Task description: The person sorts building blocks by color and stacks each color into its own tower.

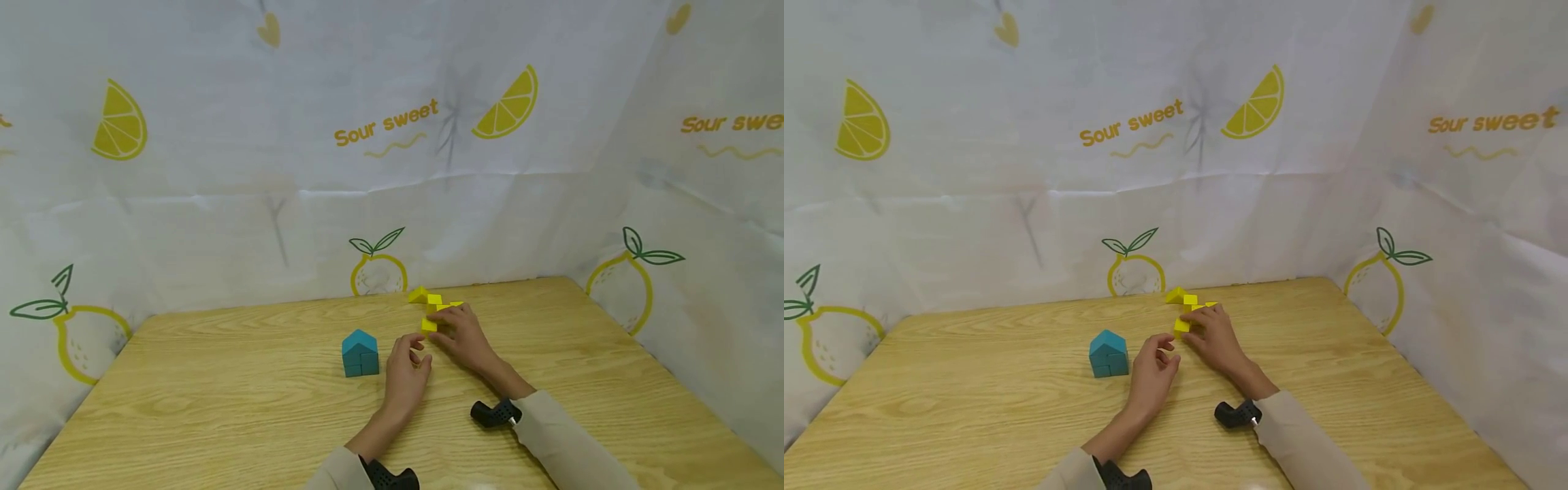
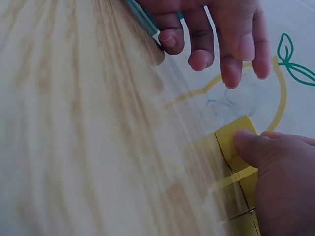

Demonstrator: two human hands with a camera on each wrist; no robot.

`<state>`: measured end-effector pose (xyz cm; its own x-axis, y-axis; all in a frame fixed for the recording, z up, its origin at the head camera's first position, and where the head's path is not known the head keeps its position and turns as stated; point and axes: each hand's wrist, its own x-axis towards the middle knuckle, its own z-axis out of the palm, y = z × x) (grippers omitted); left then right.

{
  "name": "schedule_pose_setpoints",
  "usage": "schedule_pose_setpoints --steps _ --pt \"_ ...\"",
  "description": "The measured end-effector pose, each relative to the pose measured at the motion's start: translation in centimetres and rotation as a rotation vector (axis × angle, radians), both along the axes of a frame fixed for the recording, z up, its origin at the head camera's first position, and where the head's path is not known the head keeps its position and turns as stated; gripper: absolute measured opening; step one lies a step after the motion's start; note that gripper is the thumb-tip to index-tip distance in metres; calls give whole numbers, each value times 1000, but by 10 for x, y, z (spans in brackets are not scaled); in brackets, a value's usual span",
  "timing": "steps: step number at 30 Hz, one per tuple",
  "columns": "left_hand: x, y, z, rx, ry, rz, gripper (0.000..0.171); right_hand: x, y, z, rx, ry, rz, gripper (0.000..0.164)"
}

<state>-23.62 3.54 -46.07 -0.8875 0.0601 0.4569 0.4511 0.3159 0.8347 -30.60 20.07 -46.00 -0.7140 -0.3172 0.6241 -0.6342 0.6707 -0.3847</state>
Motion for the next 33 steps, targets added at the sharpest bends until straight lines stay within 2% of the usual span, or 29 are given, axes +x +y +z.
schedule_pose_setpoints --steps 6,11,19,23,28,33 --pt "0 -1 0 -5 -23 -10 29 8 3 2 -49 4 54 32" --pt "2 -2 -1 -53 -21 15 28 19 10 3 -74 -91 79 32" --pt "5 -5 -1 -200 -40 53 34 35 14 3 -131 -243 183 33" --pt "5 -6 -2 -253 -35 40 36 41 12 6 -150 -272 218 36" --pt "4 -8 -2 -277 -36 38 39 54 5 21 -175 -281 257 37" --pt "3 -8 -2 -281 -30 44 38 44 11 9 -177 -293 298 36"
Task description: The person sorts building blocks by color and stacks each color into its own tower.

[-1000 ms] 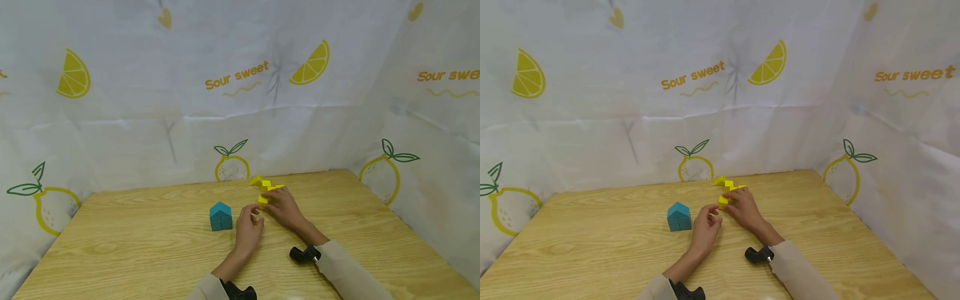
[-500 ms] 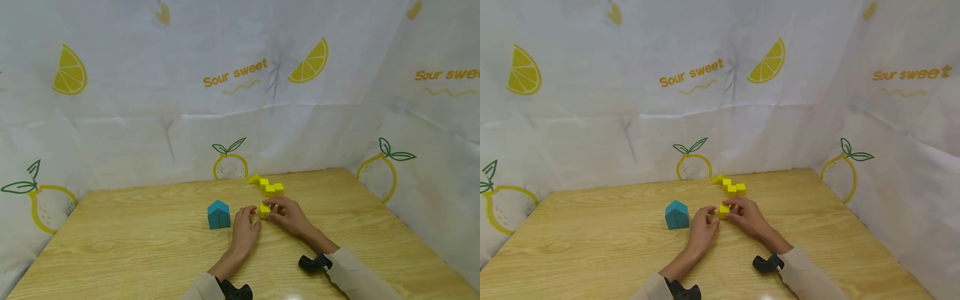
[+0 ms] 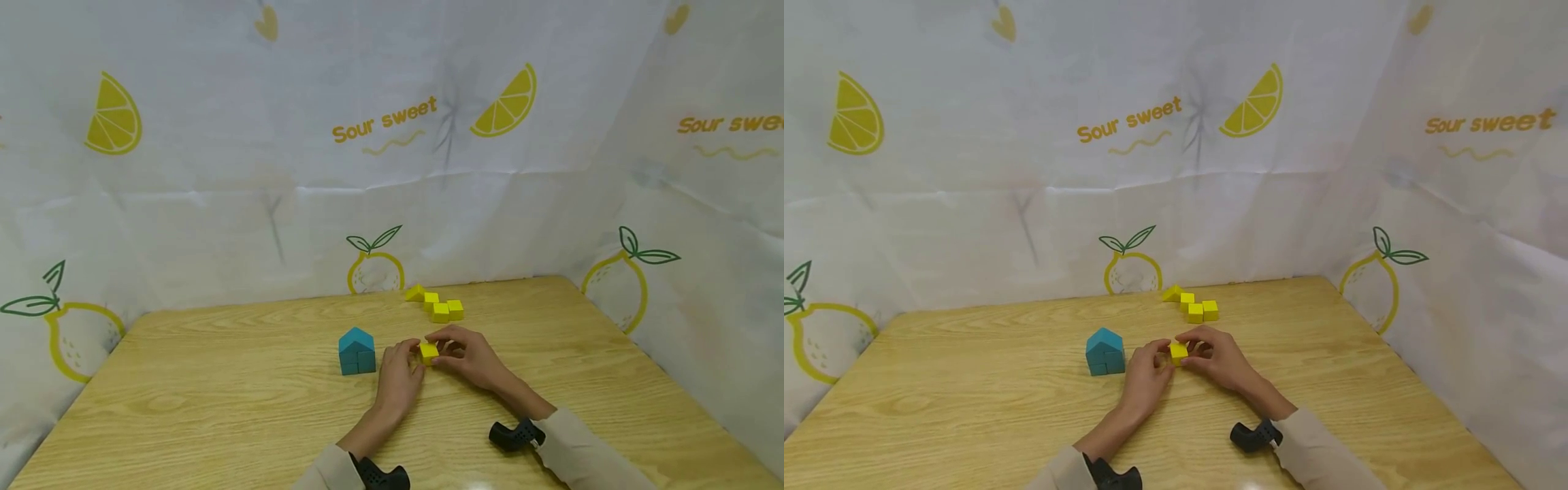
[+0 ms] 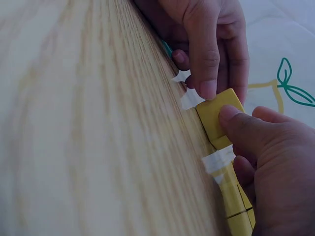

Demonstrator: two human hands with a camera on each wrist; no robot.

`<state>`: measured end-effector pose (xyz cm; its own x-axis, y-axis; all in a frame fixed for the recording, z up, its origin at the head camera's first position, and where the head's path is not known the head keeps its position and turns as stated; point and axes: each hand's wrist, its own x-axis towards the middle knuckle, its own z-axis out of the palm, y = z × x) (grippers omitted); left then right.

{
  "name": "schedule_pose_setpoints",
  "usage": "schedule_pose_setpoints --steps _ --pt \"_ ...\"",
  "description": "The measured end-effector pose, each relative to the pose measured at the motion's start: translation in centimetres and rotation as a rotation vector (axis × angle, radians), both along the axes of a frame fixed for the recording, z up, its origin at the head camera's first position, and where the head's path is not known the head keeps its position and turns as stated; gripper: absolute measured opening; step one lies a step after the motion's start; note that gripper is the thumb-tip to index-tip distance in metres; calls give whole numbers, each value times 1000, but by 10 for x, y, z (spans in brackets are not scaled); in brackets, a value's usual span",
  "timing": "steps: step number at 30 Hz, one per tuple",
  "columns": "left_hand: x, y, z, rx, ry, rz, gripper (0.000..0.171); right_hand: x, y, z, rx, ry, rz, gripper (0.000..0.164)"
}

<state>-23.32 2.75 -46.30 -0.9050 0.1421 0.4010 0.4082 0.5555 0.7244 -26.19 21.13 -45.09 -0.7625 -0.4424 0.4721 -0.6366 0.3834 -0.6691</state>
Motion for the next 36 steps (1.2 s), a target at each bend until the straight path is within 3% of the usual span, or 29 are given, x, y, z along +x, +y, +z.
schedule_pose_setpoints --steps 3,17,27,31,36 --pt "-1 1 0 -7 10 3 37 -5 4 -6 3 -15 3 35" --pt "-1 1 0 -22 31 -24 34 -4 3 -3 -9 33 27 36" --pt "-1 0 -2 -38 38 -11 34 -16 3 -1 -37 91 -307 26" --pt "0 -1 -2 -38 50 -15 34 -25 6 -2 -54 116 -349 30" --pt "1 -1 -2 -36 38 -18 34 -34 9 -2 -52 85 -379 39"
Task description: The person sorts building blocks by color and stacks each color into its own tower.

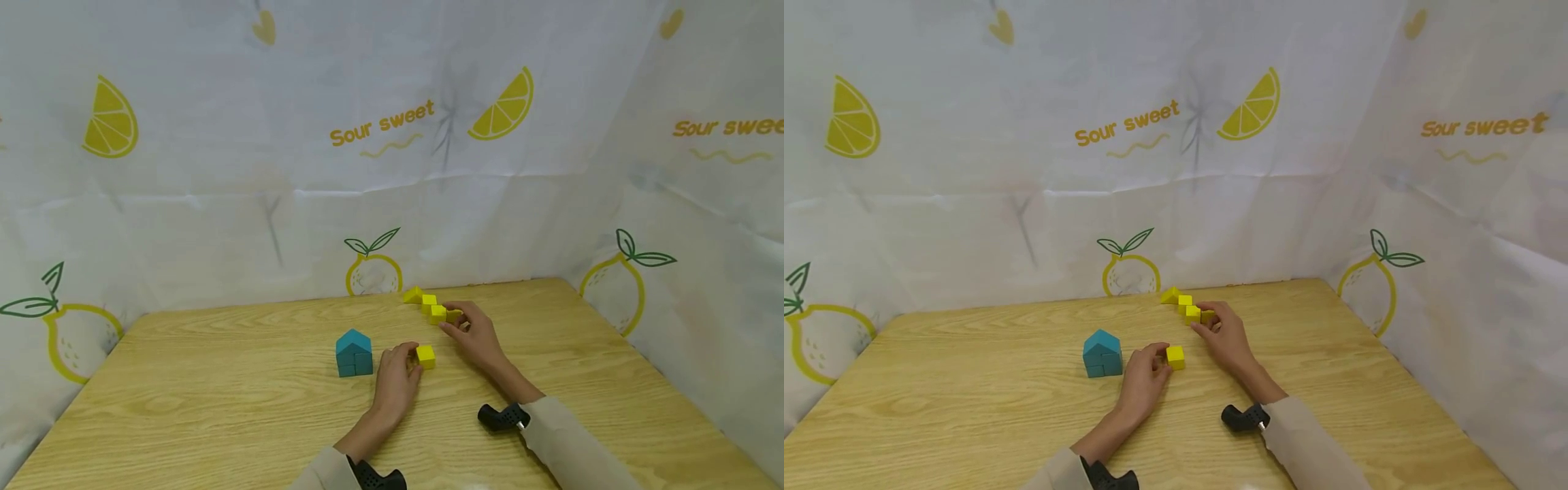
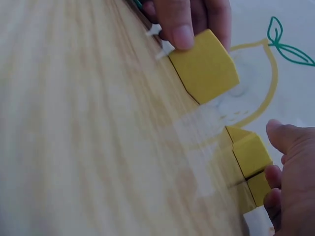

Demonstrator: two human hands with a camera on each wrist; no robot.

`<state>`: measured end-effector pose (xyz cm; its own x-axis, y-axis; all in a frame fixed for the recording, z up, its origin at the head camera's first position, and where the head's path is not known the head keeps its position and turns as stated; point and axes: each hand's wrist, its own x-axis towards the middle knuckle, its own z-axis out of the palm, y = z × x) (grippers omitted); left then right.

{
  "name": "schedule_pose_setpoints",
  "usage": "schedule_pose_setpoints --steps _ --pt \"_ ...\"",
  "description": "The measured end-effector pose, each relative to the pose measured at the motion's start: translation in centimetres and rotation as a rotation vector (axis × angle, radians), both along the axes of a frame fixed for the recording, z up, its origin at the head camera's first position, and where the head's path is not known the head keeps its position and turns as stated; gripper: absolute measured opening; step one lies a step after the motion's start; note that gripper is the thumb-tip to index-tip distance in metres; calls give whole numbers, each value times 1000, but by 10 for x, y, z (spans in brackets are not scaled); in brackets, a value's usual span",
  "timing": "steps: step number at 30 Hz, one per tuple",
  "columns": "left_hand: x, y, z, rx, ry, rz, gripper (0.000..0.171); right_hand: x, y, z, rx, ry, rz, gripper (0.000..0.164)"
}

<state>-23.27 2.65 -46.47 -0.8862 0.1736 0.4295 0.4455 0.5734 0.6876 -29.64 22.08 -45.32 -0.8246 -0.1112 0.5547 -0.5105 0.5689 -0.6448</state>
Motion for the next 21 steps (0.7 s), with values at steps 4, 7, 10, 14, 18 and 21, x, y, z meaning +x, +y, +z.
schedule_pose_setpoints --steps 4,7,10,14,18,21 --pt "0 0 0 -1 -1 0 35 -7 2 -1 13 -27 -11 42" --pt "0 0 0 1 -1 -5 35 -12 3 -2 26 -33 -14 44" --pt "1 0 1 4 -8 -13 35 -15 2 -2 45 -51 -21 45" --pt "1 0 1 4 -10 -14 35 -18 1 -3 64 -82 -17 46" --pt "0 0 1 1 -2 -10 34 -21 0 -6 97 -56 -17 44" --pt "0 0 0 3 1 -8 34 -23 -1 -8 123 2 -15 43"
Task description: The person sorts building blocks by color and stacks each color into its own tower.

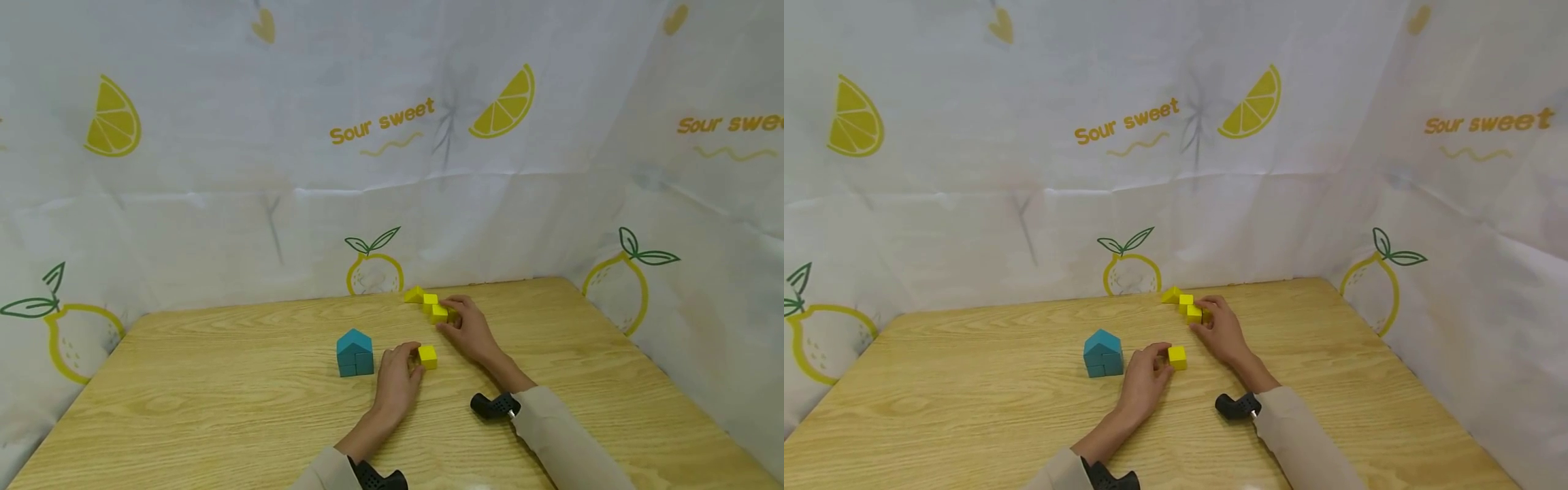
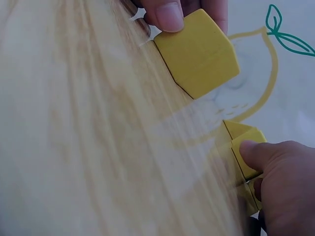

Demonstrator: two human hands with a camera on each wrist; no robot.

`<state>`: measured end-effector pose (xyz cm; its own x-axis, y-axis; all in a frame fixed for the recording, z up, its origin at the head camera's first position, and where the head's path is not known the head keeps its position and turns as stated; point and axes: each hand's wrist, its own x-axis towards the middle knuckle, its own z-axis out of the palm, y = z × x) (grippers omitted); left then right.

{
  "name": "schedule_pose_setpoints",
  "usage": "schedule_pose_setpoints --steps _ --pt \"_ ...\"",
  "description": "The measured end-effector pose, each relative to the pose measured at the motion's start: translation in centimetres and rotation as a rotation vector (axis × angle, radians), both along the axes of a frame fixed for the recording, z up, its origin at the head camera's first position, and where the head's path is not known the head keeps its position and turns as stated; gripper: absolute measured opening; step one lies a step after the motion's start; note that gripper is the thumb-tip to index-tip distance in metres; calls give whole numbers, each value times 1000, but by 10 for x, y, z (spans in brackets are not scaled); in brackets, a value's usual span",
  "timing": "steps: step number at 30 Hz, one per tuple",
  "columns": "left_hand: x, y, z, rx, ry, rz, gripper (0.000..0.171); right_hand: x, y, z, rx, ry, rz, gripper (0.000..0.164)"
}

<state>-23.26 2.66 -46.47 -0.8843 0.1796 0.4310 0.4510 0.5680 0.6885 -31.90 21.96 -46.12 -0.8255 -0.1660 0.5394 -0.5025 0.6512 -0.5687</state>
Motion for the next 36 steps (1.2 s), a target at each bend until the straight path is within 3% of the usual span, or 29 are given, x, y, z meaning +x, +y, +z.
schedule_pose_setpoints --steps 3,11,36 --pt "0 0 0 -3 -2 5 34 0 -1 0 13 18 -2 40" --pt "-1 1 -1 -10 -5 10 35 2 -1 2 30 -45 -10 34" --pt "-2 1 0 -3 -21 9 35 7 -3 2 58 -2 54 36"
